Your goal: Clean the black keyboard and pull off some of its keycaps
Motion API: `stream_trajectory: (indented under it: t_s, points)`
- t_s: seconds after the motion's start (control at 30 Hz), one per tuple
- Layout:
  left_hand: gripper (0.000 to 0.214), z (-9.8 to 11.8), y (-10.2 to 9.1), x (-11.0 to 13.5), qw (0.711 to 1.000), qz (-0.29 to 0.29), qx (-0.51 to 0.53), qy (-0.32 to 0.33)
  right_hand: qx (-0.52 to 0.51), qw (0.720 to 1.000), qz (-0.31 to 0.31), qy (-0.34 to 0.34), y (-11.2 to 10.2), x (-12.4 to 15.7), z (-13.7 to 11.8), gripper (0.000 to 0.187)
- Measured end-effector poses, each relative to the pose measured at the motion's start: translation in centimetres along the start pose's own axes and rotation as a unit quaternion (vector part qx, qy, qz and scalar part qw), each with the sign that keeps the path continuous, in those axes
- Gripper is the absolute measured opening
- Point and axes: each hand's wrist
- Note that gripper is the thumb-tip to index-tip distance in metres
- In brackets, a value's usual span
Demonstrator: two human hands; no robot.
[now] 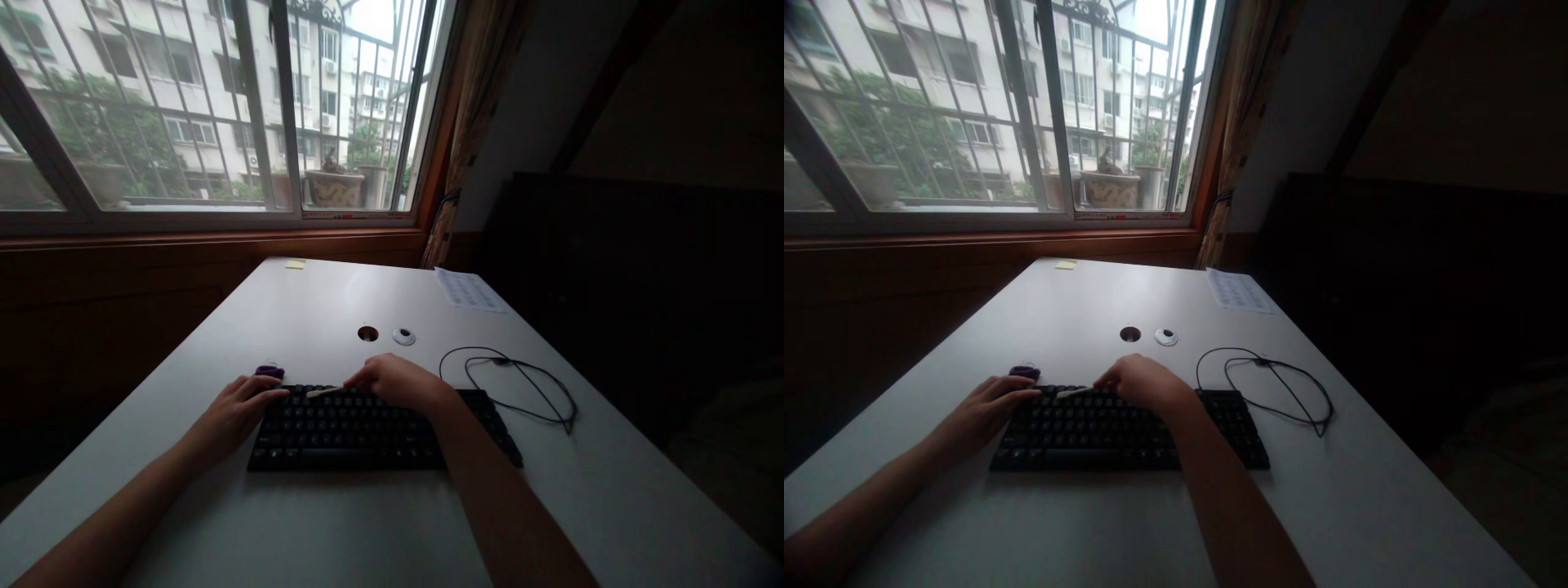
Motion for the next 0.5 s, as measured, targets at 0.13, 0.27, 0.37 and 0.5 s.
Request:
stream_trajectory:
  t_s: [0.13,0.27,0.37,0.5]
  points:
    - [0.037,-0.1,0.1,0.0,1.000,0.003,0.001,-0.002,0.017,0.998,-0.003,0.054,-0.4,0.6,0.5,0.058]
    - [0.036,-0.2,0.2,0.0,1.000,0.007,0.000,0.003,0.027,0.993,-0.002,0.113,-1.0,2.5,1.4,0.060]
    - [0.035,-0.2,0.2,-0.1,1.000,0.011,-0.003,0.009,0.016,0.990,0.008,0.138,-1.4,4.6,2.7,0.058]
    - [0.034,0.0,0.0,-0.2,1.000,0.018,-0.001,0.016,0.037,0.984,0.043,0.167,-2.1,7.6,4.7,0.059]
Point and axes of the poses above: each hand's wrist, its own x-axis away from the middle knuckle, its own y-axis out of the palm, z = x × y, and after that the axes turned 5 degrees about z, right-handed
